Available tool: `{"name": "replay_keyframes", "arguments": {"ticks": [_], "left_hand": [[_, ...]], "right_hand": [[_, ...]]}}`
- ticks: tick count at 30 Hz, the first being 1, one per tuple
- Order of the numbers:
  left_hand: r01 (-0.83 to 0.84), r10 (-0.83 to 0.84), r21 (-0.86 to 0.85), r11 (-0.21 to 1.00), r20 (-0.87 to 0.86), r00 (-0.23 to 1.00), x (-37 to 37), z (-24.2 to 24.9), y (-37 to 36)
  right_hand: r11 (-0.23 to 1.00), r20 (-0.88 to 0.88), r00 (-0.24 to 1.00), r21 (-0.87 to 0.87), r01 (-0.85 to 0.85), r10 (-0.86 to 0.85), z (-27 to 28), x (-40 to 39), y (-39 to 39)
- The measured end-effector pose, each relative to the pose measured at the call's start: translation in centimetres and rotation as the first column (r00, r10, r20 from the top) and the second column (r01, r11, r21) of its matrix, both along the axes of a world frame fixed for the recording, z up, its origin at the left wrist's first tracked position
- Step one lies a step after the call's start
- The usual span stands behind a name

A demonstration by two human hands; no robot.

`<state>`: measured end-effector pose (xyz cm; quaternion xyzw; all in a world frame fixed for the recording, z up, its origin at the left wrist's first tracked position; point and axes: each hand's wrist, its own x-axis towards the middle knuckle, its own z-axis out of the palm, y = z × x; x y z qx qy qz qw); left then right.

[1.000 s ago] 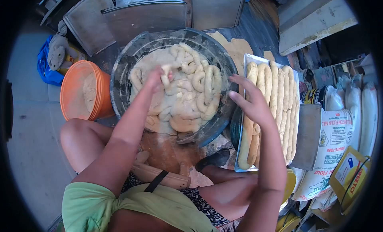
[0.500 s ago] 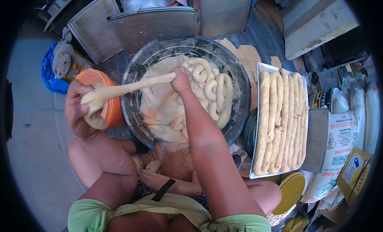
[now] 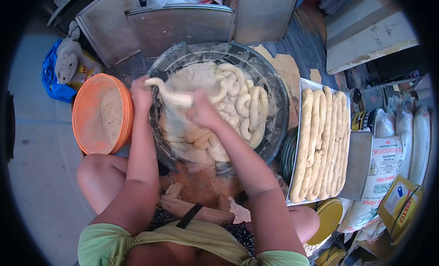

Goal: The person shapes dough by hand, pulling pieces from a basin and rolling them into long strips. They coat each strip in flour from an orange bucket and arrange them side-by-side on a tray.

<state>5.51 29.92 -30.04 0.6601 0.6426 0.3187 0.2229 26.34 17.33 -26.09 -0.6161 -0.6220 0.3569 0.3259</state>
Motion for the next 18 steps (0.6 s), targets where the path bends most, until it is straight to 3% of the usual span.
{"name": "replay_keyframes", "arguments": {"ticks": [1,2,3,4,5,6,8,11,12,13,14,15,16,17,18], "left_hand": [[0.011,-0.03,-0.071,0.997,-0.267,0.963,0.8,-0.9,-0.9],[0.101,-0.117,-0.06,0.993,-0.449,0.886,1.8,-2.2,-2.2],[0.264,-0.261,-0.059,0.963,-0.458,0.85,2.2,-4.0,-2.8],[0.327,-0.324,-0.047,0.944,-0.329,0.887,3.6,-6.3,-4.2],[0.362,-0.37,-0.096,0.927,-0.386,0.845,5.7,-6.8,-6.0],[0.49,-0.529,-0.2,0.848,-0.344,0.775,7.2,-8.7,-7.5],[0.58,-0.614,-0.2,0.789,-0.289,0.735,9.5,-10.8,-12.0],[0.516,-0.583,-0.276,0.811,-0.306,0.753,9.8,-14.1,-12.8],[0.502,-0.503,-0.083,0.861,-0.289,0.815,9.8,-14.0,-12.5],[0.502,-0.506,-0.091,0.86,-0.283,0.815,10.0,-12.7,-11.5],[0.433,-0.472,-0.329,0.839,-0.045,0.881,10.3,-10.3,-9.8],[0.389,-0.357,-0.548,0.741,0.169,0.919,10.4,-7.8,-8.3],[0.481,-0.245,-0.48,0.734,0.474,0.846,10.3,-5.9,-7.1],[0.549,-0.117,-0.388,0.74,0.73,0.673,9.9,-3.6,-6.4],[0.612,-0.123,-0.322,0.722,0.812,0.571,9.5,0.4,-5.6]], "right_hand": [[0.973,0.021,0.973,-0.033,-0.228,0.229,-4.0,-0.2,-0.6],[0.974,0.017,0.974,-0.039,-0.224,0.225,-7.4,0.3,-0.9],[0.982,0.167,0.974,-0.135,-0.132,0.154,-10.3,0.9,-1.2],[0.977,0.316,0.944,-0.213,-0.029,0.097,-11.8,1.5,-1.3],[0.969,0.402,0.909,-0.246,-0.008,0.11,-12.2,2.5,-1.1],[0.96,0.482,0.867,-0.279,0.015,0.126,-12.3,3.6,-0.8],[0.949,0.553,0.83,-0.292,0.117,0.068,-10.7,5.4,0.3],[0.949,0.387,0.917,-0.313,0.03,0.099,-12.2,9.3,2.8],[0.945,0.387,0.916,-0.326,0.03,0.104,-13.4,10.8,3.6],[0.978,0.31,0.948,-0.166,0.127,-0.07,-15.1,12.2,4.5],[0.971,0.202,0.951,-0.007,0.241,-0.234,-16.0,12.8,5.0],[0.97,0.2,0.951,-0.005,0.242,-0.236,-15.2,12.7,5.3],[0.962,0.343,0.918,-0.107,0.252,-0.202,-13.4,12.2,5.9],[0.939,0.474,0.868,-0.209,0.273,-0.147,-12.5,11.6,6.2],[0.939,0.474,0.868,-0.208,0.274,-0.148,-12.6,10.9,6.3]]}}
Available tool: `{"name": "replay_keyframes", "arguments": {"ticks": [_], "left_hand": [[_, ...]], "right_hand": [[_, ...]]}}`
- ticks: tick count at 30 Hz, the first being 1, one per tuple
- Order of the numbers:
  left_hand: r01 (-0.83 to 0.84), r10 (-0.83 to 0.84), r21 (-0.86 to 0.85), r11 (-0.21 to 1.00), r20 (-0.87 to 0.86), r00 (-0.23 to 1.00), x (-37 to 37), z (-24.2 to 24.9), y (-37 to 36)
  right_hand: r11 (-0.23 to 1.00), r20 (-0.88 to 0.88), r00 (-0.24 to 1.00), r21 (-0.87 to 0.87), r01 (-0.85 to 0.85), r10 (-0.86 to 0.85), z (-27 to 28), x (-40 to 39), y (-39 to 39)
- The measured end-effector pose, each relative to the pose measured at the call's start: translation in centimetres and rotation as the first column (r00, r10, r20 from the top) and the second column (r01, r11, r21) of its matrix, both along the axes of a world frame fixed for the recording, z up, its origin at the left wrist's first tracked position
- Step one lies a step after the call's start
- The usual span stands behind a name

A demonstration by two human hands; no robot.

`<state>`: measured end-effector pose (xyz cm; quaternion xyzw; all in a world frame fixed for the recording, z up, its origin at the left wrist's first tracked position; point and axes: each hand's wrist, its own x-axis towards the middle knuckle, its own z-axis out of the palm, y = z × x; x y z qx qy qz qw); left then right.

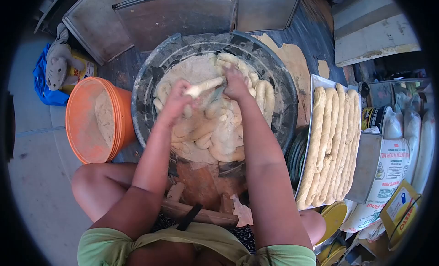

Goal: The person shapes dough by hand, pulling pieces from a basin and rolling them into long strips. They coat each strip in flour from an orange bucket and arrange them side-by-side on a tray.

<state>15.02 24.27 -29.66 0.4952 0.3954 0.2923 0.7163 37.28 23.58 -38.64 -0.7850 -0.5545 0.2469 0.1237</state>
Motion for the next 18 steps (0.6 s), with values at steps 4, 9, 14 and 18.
{"name": "replay_keyframes", "arguments": {"ticks": [4,9,14,18], "left_hand": [[0.041,-0.07,0.1,0.994,0.309,0.948,-3.8,11.7,0.1],[-0.017,-0.053,0.155,0.988,0.437,0.898,-9.1,14.4,0.5],[-0.016,-0.023,0.119,0.993,0.32,0.947,-10.8,13.1,1.7],[0.053,-0.075,0.111,0.992,0.213,0.974,-10.1,12.5,1.8]], "right_hand": [[0.985,-0.197,0.969,0.116,-0.128,0.149,-0.8,-1.6,-1.3],[1.0,-0.372,0.928,-0.013,-0.026,0.02,1.1,-2.8,-6.4],[0.977,-0.455,0.882,0.21,-0.03,0.125,4.1,-3.5,-15.1],[0.917,-0.871,0.489,0.161,0.364,-0.041,12.5,-0.6,-18.5]]}}
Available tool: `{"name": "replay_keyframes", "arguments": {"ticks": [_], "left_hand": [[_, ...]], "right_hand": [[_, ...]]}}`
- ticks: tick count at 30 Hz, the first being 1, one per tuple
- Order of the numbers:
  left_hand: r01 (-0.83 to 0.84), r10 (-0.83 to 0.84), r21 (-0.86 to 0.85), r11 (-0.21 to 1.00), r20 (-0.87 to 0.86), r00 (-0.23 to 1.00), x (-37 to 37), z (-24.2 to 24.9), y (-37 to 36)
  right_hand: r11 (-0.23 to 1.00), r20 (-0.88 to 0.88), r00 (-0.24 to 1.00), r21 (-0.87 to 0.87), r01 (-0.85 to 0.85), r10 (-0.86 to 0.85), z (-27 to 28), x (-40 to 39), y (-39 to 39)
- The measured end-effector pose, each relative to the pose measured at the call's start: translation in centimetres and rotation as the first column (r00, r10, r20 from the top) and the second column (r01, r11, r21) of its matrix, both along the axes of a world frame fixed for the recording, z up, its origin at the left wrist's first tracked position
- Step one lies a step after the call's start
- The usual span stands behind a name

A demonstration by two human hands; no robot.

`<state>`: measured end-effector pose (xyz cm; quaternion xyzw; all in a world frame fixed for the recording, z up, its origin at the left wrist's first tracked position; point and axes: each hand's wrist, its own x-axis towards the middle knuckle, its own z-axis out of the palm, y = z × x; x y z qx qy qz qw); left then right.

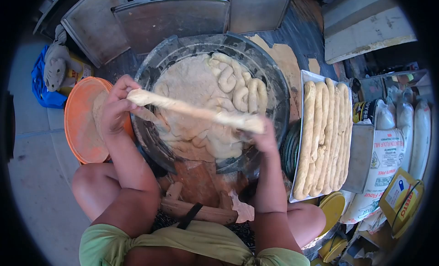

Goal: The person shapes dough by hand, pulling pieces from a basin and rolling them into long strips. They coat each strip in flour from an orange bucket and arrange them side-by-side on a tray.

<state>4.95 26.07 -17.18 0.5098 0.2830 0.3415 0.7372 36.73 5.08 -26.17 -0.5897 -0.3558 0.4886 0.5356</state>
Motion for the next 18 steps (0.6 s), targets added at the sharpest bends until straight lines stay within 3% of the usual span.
{"name": "replay_keyframes", "arguments": {"ticks": [1,3,6,8,9,10,11,12,13,15,17,18], "left_hand": [[0.04,-0.039,0.019,0.999,-0.063,0.997,0.5,-0.2,0.0],[0.083,-0.078,0.04,0.996,-0.123,0.989,1.3,-0.6,0.0],[0.118,-0.117,0.001,0.993,-0.109,0.987,1.4,-2.2,1.1],[0.157,-0.101,0.074,0.985,-0.492,0.865,0.2,-6.0,3.8],[0.152,-0.097,0.073,0.986,-0.492,0.865,0.7,-8.4,4.6],[0.16,0.177,0.359,0.919,-0.742,0.647,1.1,-11.2,5.4],[0.27,0.487,0.585,0.765,-0.799,0.352,1.1,-13.5,5.7],[0.369,0.45,0.519,0.771,-0.854,0.26,2.1,-14.8,5.3],[0.46,0.412,0.436,0.773,-0.897,0.16,3.7,-16.1,4.4],[0.522,0.217,0.332,0.786,-0.938,0.269,6.2,-19.3,2.7],[0.623,0.128,0.306,0.72,-0.941,0.314,7.9,-21.4,1.3],[0.624,0.119,0.299,0.722,-0.942,0.313,7.8,-22.3,1.0]], "right_hand": [[0.992,-0.161,0.986,0.105,0.068,-0.051,2.0,0.8,0.2],[0.985,-0.176,0.981,0.136,0.105,-0.08,7.1,1.2,1.9],[0.997,-0.289,0.955,0.054,-0.06,0.073,11.4,-0.1,4.6],[0.982,-0.363,0.924,-0.088,-0.166,0.124,9.0,-1.2,6.5],[0.958,-0.24,0.96,-0.213,-0.193,0.141,6.3,-1.8,7.7],[0.912,-0.149,0.953,-0.282,-0.297,0.265,3.2,-2.2,8.9],[0.964,0.315,0.925,-0.222,-0.149,0.215,-1.9,-2.4,9.3],[0.995,0.708,0.7,-0.091,-0.041,0.094,-6.6,-2.6,9.7],[0.995,0.704,0.703,-0.092,-0.047,0.099,-9.4,-3.2,9.8],[0.949,0.734,0.658,-0.061,0.31,-0.168,-13.8,-5.0,10.0],[0.981,0.831,0.556,-0.111,0.159,0.004,-19.0,-10.2,8.7],[0.985,0.846,0.524,-0.156,0.07,0.096,-18.3,-13.3,7.5]]}}
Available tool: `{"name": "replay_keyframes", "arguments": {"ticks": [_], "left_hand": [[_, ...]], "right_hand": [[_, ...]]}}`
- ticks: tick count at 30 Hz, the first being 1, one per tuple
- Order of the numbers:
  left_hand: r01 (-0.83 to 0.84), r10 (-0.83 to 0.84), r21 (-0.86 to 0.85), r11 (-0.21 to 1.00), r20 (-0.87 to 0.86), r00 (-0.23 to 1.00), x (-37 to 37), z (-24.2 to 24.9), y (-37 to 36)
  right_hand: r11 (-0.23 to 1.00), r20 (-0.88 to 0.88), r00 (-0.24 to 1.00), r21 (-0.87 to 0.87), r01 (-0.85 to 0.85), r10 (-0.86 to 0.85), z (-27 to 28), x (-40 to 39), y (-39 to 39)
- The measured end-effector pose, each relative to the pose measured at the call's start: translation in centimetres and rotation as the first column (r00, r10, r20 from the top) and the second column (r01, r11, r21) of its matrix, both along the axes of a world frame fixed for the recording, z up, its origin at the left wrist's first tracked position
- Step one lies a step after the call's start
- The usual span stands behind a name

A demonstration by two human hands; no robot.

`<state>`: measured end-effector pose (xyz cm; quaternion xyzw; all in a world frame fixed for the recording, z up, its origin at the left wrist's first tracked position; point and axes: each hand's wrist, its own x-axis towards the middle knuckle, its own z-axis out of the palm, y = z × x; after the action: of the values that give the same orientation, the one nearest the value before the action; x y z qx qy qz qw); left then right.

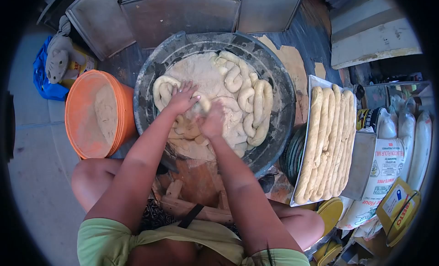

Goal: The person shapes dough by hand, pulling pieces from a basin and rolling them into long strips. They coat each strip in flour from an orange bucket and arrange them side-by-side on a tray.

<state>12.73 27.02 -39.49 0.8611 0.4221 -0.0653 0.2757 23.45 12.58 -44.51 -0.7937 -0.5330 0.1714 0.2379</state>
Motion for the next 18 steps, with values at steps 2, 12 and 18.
{"name": "replay_keyframes", "arguments": {"ticks": [2,12,18], "left_hand": [[0.024,-0.026,0.106,0.994,0.021,0.999,-0.4,-1.2,-0.6],[0.189,-0.148,0.241,0.952,-0.181,0.972,-4.2,-1.0,-4.9],[0.236,-0.308,-0.362,0.902,-0.153,0.939,-0.1,1.6,-0.4]], "right_hand": [[0.994,0.034,0.995,-0.05,-0.094,0.095,2.0,-1.7,-2.0],[0.977,0.102,0.974,-0.038,0.209,-0.205,-0.5,4.4,-3.5],[0.928,-0.273,0.945,-0.269,-0.257,0.183,0.4,5.7,-6.8]]}}
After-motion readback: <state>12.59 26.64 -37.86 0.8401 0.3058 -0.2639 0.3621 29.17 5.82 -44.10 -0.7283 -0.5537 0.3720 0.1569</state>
